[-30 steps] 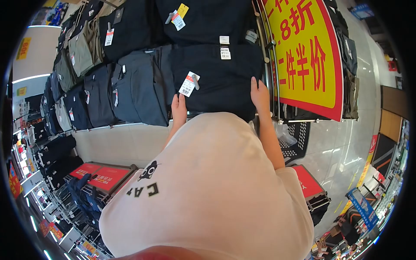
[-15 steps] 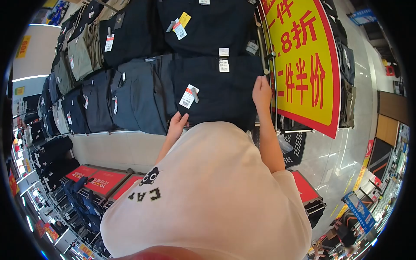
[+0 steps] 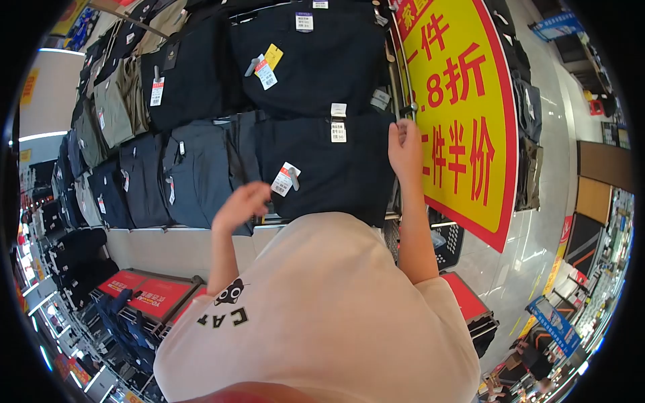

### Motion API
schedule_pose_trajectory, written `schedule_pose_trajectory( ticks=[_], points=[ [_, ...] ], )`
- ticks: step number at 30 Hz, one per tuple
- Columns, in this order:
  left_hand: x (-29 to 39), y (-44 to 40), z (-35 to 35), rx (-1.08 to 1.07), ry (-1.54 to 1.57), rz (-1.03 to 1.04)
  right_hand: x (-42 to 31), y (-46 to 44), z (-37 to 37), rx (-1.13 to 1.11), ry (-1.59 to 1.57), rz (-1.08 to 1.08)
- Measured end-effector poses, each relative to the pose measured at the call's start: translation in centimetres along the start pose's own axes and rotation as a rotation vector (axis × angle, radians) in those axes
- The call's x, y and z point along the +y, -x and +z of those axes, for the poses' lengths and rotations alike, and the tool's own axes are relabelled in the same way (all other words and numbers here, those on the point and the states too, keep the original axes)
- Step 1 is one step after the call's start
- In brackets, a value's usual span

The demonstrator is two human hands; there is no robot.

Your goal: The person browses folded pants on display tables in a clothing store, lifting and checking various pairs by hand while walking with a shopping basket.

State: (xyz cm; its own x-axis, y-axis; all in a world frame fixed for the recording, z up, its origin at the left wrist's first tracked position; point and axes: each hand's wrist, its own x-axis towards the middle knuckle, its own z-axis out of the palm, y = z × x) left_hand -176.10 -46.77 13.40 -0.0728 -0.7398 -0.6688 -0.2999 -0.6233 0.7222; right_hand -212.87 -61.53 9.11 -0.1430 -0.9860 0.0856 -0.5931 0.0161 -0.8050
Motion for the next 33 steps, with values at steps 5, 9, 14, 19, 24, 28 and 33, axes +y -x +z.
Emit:
schedule_pose_trajectory(
  ticks=[5, 9, 14, 19, 24, 28, 33],
  points=[
    [7.8, -11.6, -4.2, 0.449, 0.238, 0.362, -3.3, -9.4, 4.4, 0.012, -0.12, 0.055],
    [11.8, -20.6, -7.2, 0.671, 0.044, 0.375, 0.1, -16.0, 10.6, 0.021, -0.229, 0.056],
    [13.4, -24.8, -9.9, 0.609, 0.066, 0.179, -2.2, -16.5, 11.2, 0.013, -0.011, 0.05],
    [12.2, -27.2, -12.7, 0.653, 0.076, 0.392, -3.9, -17.6, 10.6, 0.1, -0.169, -0.211],
    [16.5, -23.1, -13.3, 0.675, 0.305, 0.582, -7.8, -19.1, 9.9, 0.216, -0.069, -0.337],
    [15.6, -25.4, -14.6, 0.712, 0.275, 0.531, -7.3, -20.3, 10.6, 0.094, 0.057, -0.115],
    [12.3, -23.8, -11.8, 0.769, 0.175, 0.674, -3.3, -18.6, 10.6, 0.135, 0.033, -0.068]
  ],
)
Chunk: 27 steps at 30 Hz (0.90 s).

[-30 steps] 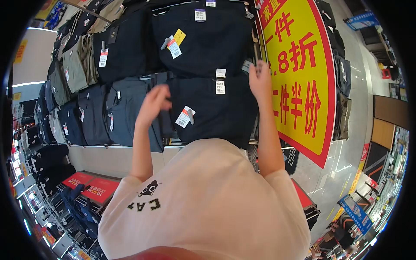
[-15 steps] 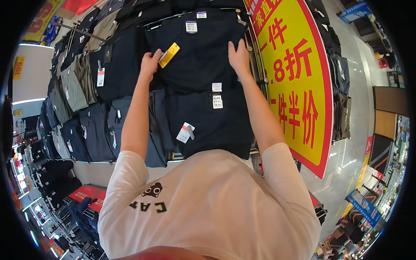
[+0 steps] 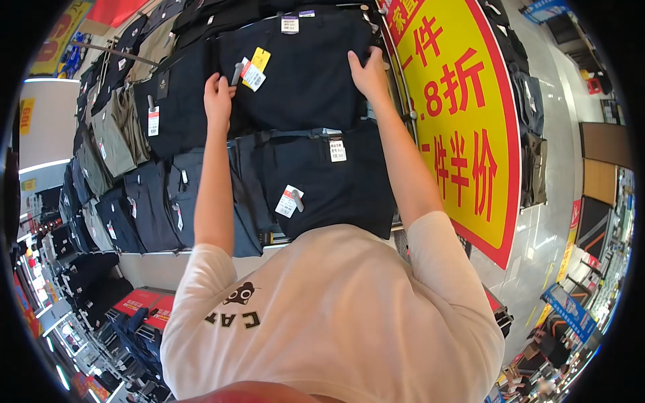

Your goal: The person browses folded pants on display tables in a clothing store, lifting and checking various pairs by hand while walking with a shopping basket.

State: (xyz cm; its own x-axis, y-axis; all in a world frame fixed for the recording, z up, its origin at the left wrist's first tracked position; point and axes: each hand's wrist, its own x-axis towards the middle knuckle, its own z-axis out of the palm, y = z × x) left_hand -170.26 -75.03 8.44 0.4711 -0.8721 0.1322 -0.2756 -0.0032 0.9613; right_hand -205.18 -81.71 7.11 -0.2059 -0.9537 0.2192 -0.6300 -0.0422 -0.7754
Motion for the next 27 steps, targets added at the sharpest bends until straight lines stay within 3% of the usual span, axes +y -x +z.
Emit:
schedule_pose_trajectory(
  ticks=[2, 6, 8, 11, 14, 16, 18, 20, 21, 25, 27],
  points=[
    [0.4, 4.6, -0.4, 0.035, -0.049, -0.016, 1.1, 2.5, -1.6, -0.064, -0.079, 0.055],
    [-1.5, 10.9, -0.2, -0.126, 0.062, -0.427, 1.9, 8.9, -3.3, -0.162, -0.043, 0.082],
    [-2.2, 11.5, 0.5, -0.24, 0.057, -0.481, 2.9, 10.4, -1.9, -0.134, 0.011, -0.042],
    [-3.2, 9.7, 1.0, -0.277, 0.108, -0.492, 1.6, 10.3, -1.7, -0.166, 0.052, -0.058],
    [-2.5, 8.6, 0.7, -0.278, 0.177, -0.515, 0.0, 8.9, -2.3, -0.321, 0.098, 0.059],
    [-0.8, 8.0, 0.4, -0.229, 0.26, -0.331, -0.9, 7.7, -2.1, -0.043, -0.025, -0.076],
    [0.0, 7.2, 0.5, -0.177, 0.288, -0.24, -2.1, 6.6, -1.6, -0.012, -0.06, -0.074],
    [-1.3, 6.5, 0.9, -0.132, 0.259, -0.318, -1.3, 5.4, 0.4, 0.13, -0.034, -0.153],
    [-2.2, 6.5, 0.9, -0.192, 0.224, -0.375, -0.6, 5.0, 0.9, 0.017, 0.068, -0.075],
    [-3.2, 7.4, 1.4, -0.201, 0.221, -0.469, -0.5, 5.5, 0.0, -0.087, 0.186, 0.059],
    [-3.1, 8.0, 1.5, -0.188, 0.26, -0.491, -1.2, 5.4, -0.5, 0.016, 0.093, -0.019]
  ],
)
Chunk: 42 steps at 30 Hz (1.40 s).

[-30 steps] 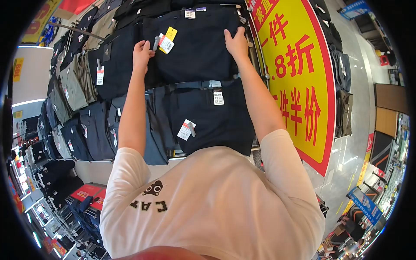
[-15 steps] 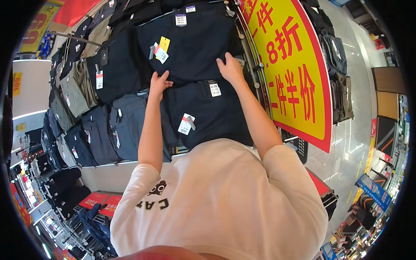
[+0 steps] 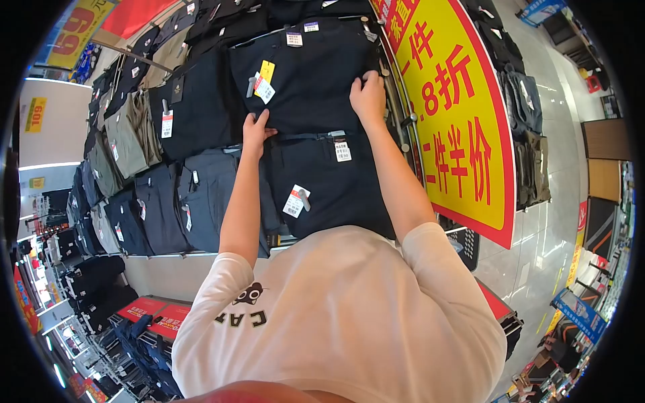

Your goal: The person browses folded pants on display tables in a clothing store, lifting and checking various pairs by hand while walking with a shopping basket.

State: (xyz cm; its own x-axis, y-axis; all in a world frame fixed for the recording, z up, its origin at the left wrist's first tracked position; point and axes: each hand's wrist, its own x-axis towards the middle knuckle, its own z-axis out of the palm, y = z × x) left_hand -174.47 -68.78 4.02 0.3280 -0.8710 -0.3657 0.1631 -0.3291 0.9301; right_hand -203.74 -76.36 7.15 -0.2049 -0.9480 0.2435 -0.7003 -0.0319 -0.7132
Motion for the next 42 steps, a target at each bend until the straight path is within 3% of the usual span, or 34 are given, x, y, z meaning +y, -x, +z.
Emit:
schedule_pose_trajectory(
  ticks=[1, 6, 9, 11, 13, 15, 18, 26, 28, 31, 36, 38, 39, 41, 42],
  points=[
    [0.0, 0.1, 0.2, 0.005, 0.043, -0.013, -0.4, -0.3, -0.3, 0.109, -0.095, -0.074],
    [-0.1, 0.4, 0.4, 0.027, 0.089, 0.003, -3.3, -4.2, 0.5, 0.113, -0.066, -0.056],
    [0.0, 0.3, -0.5, -0.048, 0.122, 0.011, -2.1, -7.0, 1.3, -0.137, -0.271, 0.136],
    [0.1, 0.1, -0.8, -0.083, 0.188, 0.081, -2.9, -7.7, 0.7, 0.031, -0.311, -0.007],
    [1.1, 0.4, -0.1, -0.054, 0.223, 0.139, -4.0, -8.9, 0.6, 0.158, -0.24, -0.089],
    [1.1, 0.8, 0.0, -0.013, 0.26, 0.181, -2.3, -10.0, 1.8, 0.115, -0.191, -0.086],
    [0.9, -0.6, -0.1, -0.035, 0.156, 0.061, 0.6, -10.5, 3.9, -0.096, -0.01, 0.06],
    [0.6, 0.9, -1.2, -0.104, 0.096, 0.002, -0.3, -9.8, 2.7, -0.115, -0.007, 0.092],
    [0.8, 2.0, -1.5, -0.01, -0.023, 0.014, -0.5, -8.7, 1.6, -0.088, -0.016, 0.063],
    [0.8, 3.6, -2.7, 0.017, -0.287, 0.116, -2.0, -3.8, -2.6, -0.04, -0.093, -0.074],
    [1.7, 11.1, -2.9, 0.065, -0.309, 0.28, -1.1, 10.2, -10.6, -0.118, -0.438, -0.177],
    [1.9, 14.8, -2.4, -0.055, -0.215, 0.232, 0.1, 16.3, -14.5, -0.289, -0.51, 0.045],
    [1.8, 16.5, -2.1, -0.16, -0.122, 0.182, 0.7, 19.2, -16.3, -0.248, -0.501, 0.084],
    [1.0, 19.4, -0.9, -0.32, -0.117, 0.069, 1.9, 24.5, -19.6, -0.386, -0.374, 0.347],
    [0.5, 20.6, -0.2, -0.418, -0.153, 0.053, 2.7, 27.1, -21.0, -0.297, -0.305, 0.354]
  ],
)
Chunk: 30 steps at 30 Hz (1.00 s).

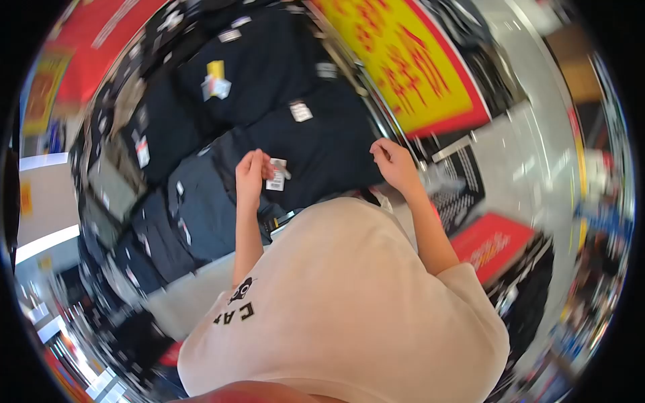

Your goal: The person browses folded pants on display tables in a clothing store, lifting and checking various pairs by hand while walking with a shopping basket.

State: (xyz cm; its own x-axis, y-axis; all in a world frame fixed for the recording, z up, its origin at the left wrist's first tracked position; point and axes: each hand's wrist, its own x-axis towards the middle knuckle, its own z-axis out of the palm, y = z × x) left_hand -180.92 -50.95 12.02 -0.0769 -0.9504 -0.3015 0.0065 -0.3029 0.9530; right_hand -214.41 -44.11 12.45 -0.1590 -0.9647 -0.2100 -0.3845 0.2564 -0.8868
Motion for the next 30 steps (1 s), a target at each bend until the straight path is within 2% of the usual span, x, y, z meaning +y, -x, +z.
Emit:
schedule_pose_trajectory(
  ticks=[1, 4, 5, 7, 8, 10, 11, 13, 15, 17, 18, 19, 20, 21, 22, 24, 25, 27, 28, 29, 30],
  points=[
    [0.3, 0.9, 1.6, -0.106, 0.0, -0.034, 2.2, 2.3, -1.1, 0.084, 0.097, 0.014],
    [-1.1, 2.2, 5.5, -0.37, -0.205, -0.24, 6.0, 9.4, -3.8, 0.442, 0.095, 0.145],
    [-1.5, 2.6, 6.9, -0.477, -0.284, -0.187, 7.8, 11.7, -4.8, 0.49, 0.078, 0.244],
    [-3.3, 2.5, 9.0, -0.689, -0.432, -0.039, 12.1, 16.6, -5.5, 0.717, 0.398, 0.189],
    [-2.7, 2.9, 10.2, -0.782, -0.506, -0.018, 13.5, 18.9, -5.5, 0.743, 0.397, 0.211],
    [-1.3, 3.7, 12.6, -0.877, -0.599, 0.024, 16.2, 22.5, -5.2, 0.876, 0.714, 0.3],
    [-0.7, 4.1, 13.9, -0.946, -0.686, 0.061, 18.6, 23.5, -4.8, 0.897, 0.706, 0.312],
    [-0.1, 5.2, 16.6, -0.983, -0.746, 0.108, 23.4, 24.9, -4.1, 0.635, 0.722, 0.401],
    [-0.3, 7.2, 19.9, -0.975, -0.714, 0.129, 23.3, 23.9, -5.3, 0.639, 0.692, 0.473],
    [-3.0, 8.4, 23.5, -1.023, -0.693, 0.149, 24.6, 22.6, -7.8, 0.364, 0.563, 0.697],
    [-4.4, 9.4, 25.7, -1.069, -0.664, 0.15, 25.0, 22.6, -8.4, 0.373, 0.555, 0.699],
    [-5.8, 10.2, 27.9, -1.076, -0.671, 0.155, 25.4, 22.4, -8.9, 0.377, 0.558, 0.612],
    [-6.9, 11.2, 30.3, -1.11, -0.727, 0.262, 25.8, 22.2, -9.3, 0.38, 0.559, 0.524],
    [-8.1, 11.9, 32.8, -1.143, -0.781, 0.372, 26.2, 21.9, -9.8, 0.387, 0.55, 0.524],
    [-9.5, 12.5, 35.5, -1.147, -0.787, 0.378, 26.6, 21.6, -10.5, 0.387, 0.538, 0.523],
    [-13.3, 13.4, 39.7, -1.054, -0.864, 1.059, 27.3, 21.2, -11.7, 0.37, 0.52, 0.527],
    [-14.8, 13.6, 41.1, -1.063, -0.875, 1.044, 27.5, 20.6, -12.6, 0.358, 0.482, 0.547],
    [-17.0, 13.4, 44.8, -1.164, -1.236, 1.31, 27.8, 20.2, -13.8, 0.349, 0.447, 0.565],
    [-18.9, 12.4, 46.5, -1.122, -1.157, 1.376, 28.1, 20.0, -14.4, 0.355, 0.428, 0.573],
    [-19.3, 12.0, 48.3, -1.119, -1.154, 1.379, 28.6, 19.8, -15.2, 0.363, 0.408, 0.581],
    [-19.7, 11.6, 50.0, -1.199, -1.311, 1.268, 29.1, 19.5, -15.9, 0.365, 0.409, 0.579]
  ],
)
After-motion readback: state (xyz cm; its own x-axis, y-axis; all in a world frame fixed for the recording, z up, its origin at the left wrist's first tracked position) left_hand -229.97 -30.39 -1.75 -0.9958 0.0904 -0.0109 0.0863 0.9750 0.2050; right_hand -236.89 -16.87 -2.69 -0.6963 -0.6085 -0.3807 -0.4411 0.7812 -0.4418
